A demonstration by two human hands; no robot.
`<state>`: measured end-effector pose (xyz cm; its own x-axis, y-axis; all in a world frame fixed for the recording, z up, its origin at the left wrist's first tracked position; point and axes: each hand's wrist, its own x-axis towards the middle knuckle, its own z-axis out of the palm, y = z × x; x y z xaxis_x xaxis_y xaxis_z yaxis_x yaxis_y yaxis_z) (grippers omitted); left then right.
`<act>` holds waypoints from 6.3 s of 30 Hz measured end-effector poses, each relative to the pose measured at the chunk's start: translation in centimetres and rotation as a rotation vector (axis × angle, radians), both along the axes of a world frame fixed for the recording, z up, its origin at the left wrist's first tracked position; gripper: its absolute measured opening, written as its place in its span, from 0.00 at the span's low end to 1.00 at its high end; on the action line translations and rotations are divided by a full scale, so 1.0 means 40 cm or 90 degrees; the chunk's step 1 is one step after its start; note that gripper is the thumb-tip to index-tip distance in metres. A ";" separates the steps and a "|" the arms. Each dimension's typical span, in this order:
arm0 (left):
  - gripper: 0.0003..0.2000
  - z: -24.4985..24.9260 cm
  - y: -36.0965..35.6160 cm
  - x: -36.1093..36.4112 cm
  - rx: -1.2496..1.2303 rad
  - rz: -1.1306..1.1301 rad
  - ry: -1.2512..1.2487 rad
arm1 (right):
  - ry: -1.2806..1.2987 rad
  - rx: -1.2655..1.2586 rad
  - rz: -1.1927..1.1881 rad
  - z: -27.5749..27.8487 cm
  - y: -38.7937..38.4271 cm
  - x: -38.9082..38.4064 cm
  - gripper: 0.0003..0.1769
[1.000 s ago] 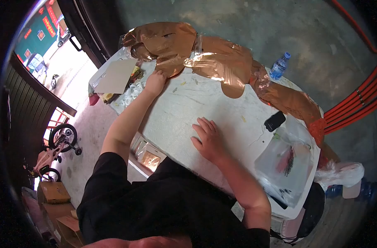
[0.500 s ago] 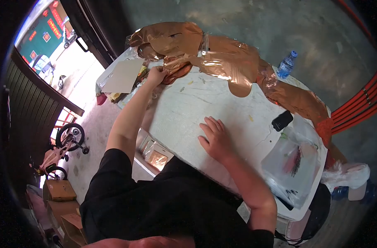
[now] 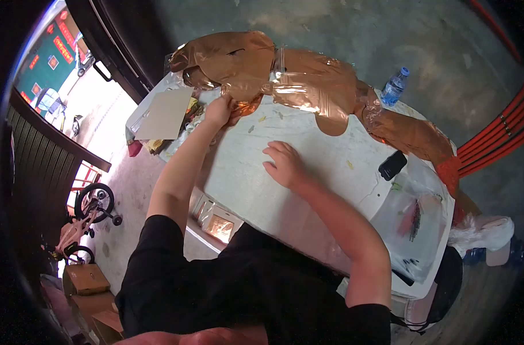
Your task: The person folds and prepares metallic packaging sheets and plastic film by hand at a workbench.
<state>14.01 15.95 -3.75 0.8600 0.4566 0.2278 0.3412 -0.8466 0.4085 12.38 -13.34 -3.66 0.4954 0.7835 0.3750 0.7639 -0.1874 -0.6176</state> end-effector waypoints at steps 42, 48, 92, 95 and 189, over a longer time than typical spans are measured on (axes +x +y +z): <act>0.08 0.130 0.074 -0.021 -0.466 -0.183 -0.195 | 0.066 0.007 -0.123 0.172 0.373 0.265 0.09; 0.09 0.137 0.064 -0.023 -0.428 -0.185 -0.160 | 0.252 0.036 -0.005 0.180 0.347 0.287 0.12; 0.41 0.077 0.290 0.235 -0.439 -0.147 -0.193 | 0.157 0.116 -0.141 0.465 -0.428 0.053 0.07; 0.36 0.139 0.261 0.205 -0.479 -0.130 -0.211 | 0.297 0.041 -0.071 0.416 -0.453 -0.005 0.06; 0.15 -0.010 -0.344 -0.008 -0.049 -0.523 -0.196 | 0.131 0.219 -0.372 0.307 -0.004 0.582 0.18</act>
